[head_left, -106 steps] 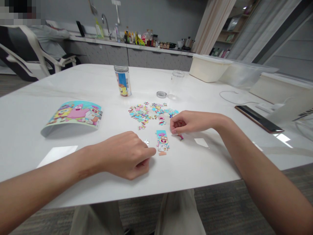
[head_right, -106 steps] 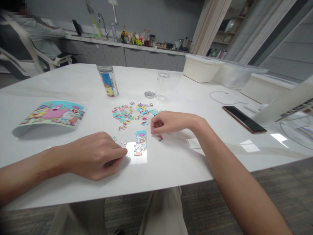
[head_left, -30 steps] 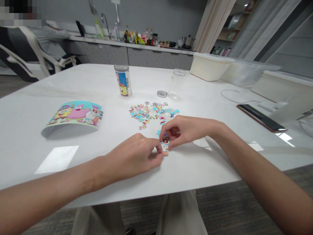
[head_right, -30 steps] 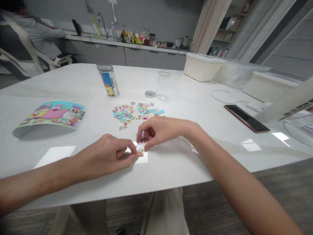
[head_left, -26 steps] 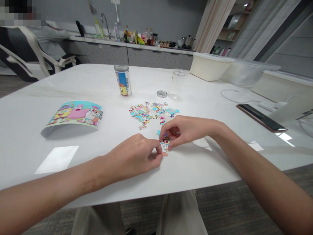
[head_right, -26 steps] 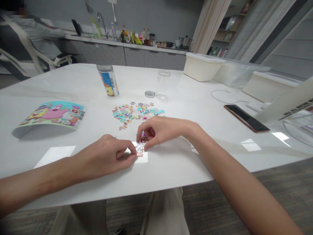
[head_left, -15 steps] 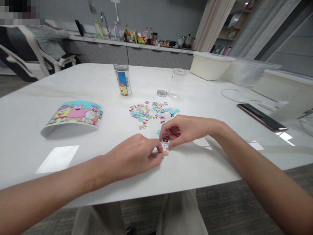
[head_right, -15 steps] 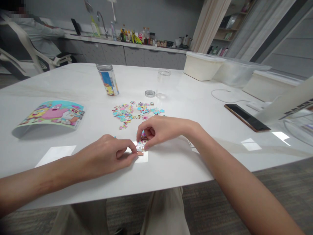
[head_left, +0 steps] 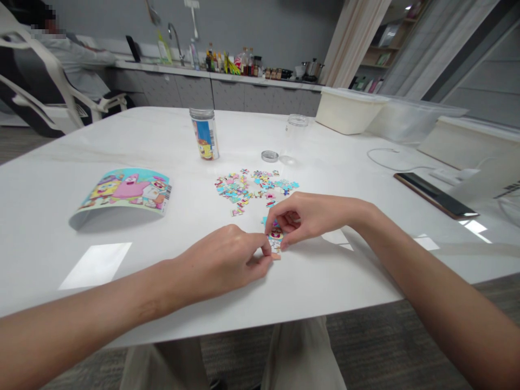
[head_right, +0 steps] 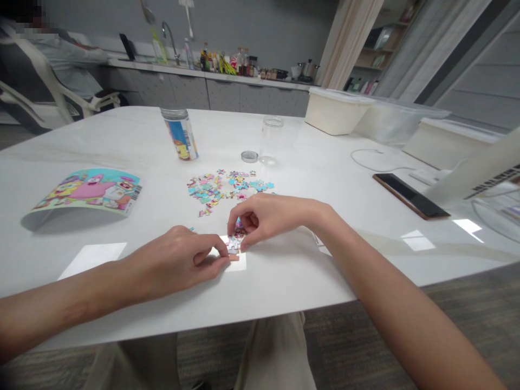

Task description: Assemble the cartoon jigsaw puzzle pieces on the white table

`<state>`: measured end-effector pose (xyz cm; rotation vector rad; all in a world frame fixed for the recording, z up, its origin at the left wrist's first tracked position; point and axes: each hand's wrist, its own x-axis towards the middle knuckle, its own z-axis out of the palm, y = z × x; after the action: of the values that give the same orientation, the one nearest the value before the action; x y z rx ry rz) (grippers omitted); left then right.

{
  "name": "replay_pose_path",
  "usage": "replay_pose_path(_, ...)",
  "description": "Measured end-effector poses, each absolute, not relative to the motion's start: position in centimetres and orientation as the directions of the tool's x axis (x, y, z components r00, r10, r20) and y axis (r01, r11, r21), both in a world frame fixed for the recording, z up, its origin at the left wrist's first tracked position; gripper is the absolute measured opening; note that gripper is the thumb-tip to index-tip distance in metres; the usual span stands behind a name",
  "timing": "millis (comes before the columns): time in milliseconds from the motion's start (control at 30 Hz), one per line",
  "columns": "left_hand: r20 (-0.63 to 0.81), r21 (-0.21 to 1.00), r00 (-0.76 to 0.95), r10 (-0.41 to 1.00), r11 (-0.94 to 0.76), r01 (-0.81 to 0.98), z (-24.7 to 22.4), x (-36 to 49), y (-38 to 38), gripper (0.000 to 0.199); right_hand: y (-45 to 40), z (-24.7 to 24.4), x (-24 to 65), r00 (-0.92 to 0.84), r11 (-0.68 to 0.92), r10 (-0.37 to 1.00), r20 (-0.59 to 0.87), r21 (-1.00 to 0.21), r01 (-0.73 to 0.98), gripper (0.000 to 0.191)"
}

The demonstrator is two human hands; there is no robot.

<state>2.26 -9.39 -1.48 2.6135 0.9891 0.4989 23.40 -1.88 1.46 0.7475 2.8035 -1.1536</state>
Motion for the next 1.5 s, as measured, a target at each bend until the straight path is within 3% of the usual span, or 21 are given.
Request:
replay_pose_path(967,0.258,0.470,0.693,0.673,-0.714,0.519,-1.74,2.22,-9.42,0.015,-2.17,1.54,23.30,-0.869,0.597,0.443,-0.219,-0.651,0.468,0.027)
replay_pose_path(1500,0.237,0.297,0.768,0.595,-0.797,0.526,-1.79,1.97,-9.56,0.013,-2.35,1.44,23.27,-0.827,0.580,0.486,-0.282,-0.604,0.547,0.029)
